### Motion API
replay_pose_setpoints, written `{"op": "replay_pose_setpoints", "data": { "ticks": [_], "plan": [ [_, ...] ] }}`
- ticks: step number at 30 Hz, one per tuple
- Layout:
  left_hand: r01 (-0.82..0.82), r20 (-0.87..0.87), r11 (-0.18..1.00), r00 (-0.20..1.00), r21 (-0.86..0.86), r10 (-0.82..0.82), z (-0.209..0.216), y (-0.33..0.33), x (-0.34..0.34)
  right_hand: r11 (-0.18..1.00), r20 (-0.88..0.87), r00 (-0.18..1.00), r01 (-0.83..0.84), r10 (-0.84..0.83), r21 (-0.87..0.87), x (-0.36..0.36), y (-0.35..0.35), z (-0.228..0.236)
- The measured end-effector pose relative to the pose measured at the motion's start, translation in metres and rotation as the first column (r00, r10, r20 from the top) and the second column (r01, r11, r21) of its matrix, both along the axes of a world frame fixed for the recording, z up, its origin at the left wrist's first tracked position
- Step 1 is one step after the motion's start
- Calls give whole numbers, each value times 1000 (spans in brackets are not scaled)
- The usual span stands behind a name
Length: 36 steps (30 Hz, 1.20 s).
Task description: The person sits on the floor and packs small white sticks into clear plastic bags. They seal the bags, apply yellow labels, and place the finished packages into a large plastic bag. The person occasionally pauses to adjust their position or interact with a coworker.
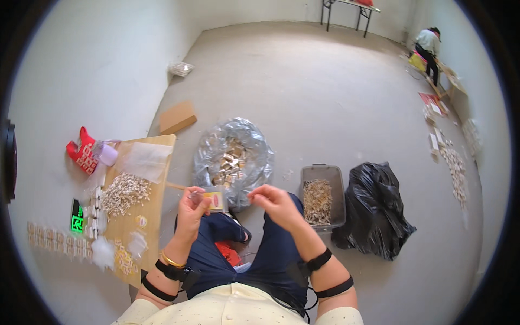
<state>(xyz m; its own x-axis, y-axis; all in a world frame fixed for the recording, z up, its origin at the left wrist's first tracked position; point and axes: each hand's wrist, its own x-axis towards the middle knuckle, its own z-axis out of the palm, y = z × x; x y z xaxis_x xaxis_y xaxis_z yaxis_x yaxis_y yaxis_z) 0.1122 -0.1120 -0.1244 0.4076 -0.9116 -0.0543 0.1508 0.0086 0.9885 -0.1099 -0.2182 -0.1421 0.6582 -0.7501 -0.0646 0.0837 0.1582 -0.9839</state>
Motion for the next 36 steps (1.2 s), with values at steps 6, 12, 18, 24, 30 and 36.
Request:
{"op": "replay_pose_setpoints", "data": {
  "ticks": [6,12,18,24,30,36],
  "plan": [
    [-40,5,996,999,-81,41,8,15,9,988,41,988,-152,151,20,58,16,19],
    [-126,135,982,980,-141,146,7,42,32,948,-16,962,-264,271,177,98,22,25],
    [-297,253,942,910,-158,329,2,80,60,916,-124,910,-384,396,113,159,38,25],
    [-524,-54,851,851,-29,523,-33,164,121,924,-302,900,-362,313,-121,249,54,-10],
    [-753,-100,642,634,142,767,-76,274,177,823,-395,874,-432,282,-369,367,92,-90],
    [-855,-98,488,478,176,873,-76,305,185,728,-552,816,-483,173,-486,435,131,-118]
  ]
}}
